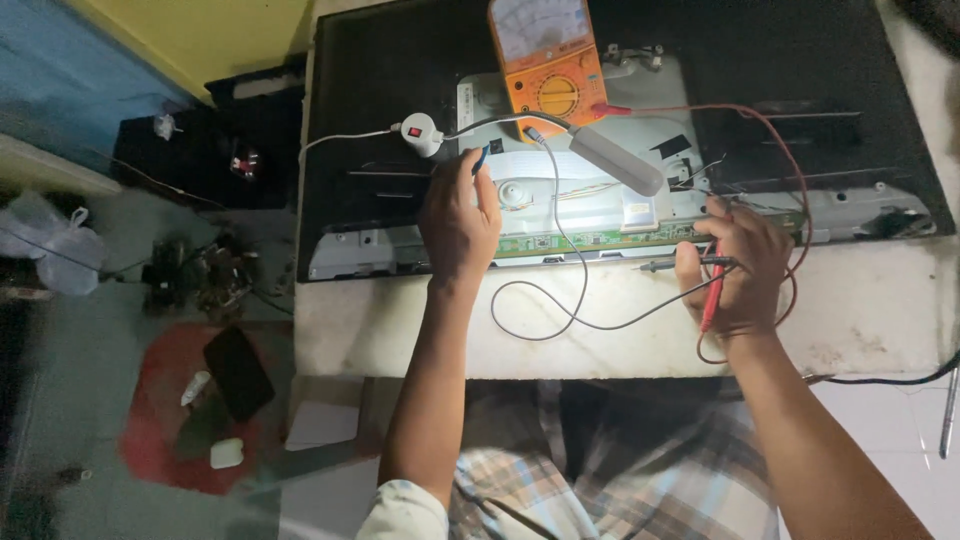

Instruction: Using a multimeter to test electrical points on a circuit board inside a disassembled television for diagnostic purposes.

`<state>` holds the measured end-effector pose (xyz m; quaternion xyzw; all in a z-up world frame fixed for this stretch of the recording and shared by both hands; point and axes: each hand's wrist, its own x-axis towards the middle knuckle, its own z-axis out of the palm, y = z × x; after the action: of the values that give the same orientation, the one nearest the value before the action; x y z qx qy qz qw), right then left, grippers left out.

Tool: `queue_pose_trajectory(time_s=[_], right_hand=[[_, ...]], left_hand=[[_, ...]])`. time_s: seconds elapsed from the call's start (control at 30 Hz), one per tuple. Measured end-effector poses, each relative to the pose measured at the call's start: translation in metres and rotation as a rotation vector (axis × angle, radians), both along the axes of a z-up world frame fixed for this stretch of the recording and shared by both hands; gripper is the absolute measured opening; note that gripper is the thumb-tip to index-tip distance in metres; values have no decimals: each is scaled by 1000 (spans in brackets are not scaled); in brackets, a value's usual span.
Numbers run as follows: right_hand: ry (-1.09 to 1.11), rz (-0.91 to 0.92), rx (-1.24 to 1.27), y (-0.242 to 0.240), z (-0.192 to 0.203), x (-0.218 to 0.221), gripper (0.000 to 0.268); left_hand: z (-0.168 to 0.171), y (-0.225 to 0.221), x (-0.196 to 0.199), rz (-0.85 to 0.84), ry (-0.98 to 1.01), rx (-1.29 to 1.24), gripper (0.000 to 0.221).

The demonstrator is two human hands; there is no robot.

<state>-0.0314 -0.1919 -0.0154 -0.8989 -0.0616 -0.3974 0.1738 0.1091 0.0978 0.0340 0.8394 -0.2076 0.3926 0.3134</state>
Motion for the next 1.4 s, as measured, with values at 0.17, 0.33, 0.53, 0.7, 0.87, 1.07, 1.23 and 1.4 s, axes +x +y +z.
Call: queue_pose_trajectory(time_s=[0.17, 0.33, 0.53, 0.7, 0.87, 1.07, 1.23, 1.4], right_hand=[[-17, -12, -22, 2, 4, 1, 21], [45, -58, 25, 1, 1, -2, 24], [-27, -5, -2, -1, 3, 0, 23], [123, -43, -7, -8, -14, -4, 29], [113, -62, -33, -5, -14, -1, 26], [74, -39, -2, -1, -7, -1, 20], [30, -43, 1, 2, 0, 1, 19], [10, -45, 3, 1, -2, 2, 21]], left_hand=[[1, -14, -17, -95, 90, -168, 18], [-11, -20, -16, -70, 43, -222, 15], [-53, -23, -14, -213, 187, -713, 23], [-62, -29, -28, -282, 356, -869, 41], [-74, -28, -31, -327, 409, -887, 35], [-51, -29, -33, -523, 452, -784, 20], [-26, -38, -16, -478, 601, -839, 42], [-40, -48, -17, -441, 553, -913, 24]])
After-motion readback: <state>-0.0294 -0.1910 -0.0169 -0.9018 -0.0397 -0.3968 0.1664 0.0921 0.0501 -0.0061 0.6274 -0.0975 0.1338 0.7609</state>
